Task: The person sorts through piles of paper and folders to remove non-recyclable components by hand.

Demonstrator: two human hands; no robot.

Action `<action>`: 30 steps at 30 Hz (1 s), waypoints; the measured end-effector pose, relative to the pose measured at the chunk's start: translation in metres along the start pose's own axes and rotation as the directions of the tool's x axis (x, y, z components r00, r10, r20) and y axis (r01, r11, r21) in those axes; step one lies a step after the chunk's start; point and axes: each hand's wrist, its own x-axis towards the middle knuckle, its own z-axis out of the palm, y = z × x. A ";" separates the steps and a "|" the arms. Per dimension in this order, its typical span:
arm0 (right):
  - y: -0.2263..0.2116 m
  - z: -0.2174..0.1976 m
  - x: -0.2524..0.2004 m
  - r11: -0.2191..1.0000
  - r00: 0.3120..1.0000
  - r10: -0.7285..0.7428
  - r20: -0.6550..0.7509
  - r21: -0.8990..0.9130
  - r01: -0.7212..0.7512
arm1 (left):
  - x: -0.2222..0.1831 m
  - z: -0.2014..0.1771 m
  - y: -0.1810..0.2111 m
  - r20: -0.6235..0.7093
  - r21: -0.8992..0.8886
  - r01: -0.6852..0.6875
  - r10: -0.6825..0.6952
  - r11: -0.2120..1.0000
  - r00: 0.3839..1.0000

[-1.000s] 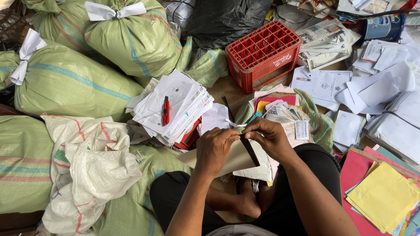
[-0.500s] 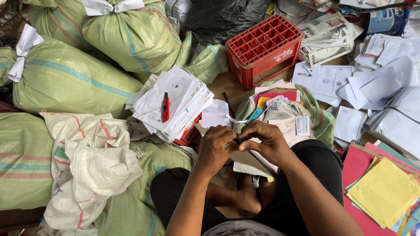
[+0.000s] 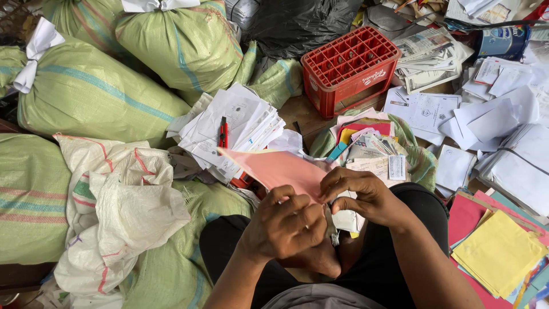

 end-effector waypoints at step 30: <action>-0.022 0.025 0.008 0.874 0.993 0.072 -0.093 -0.474 -0.108 | -0.012 0.015 -0.018 0.228 -0.356 0.633 -0.593 0.687 0.772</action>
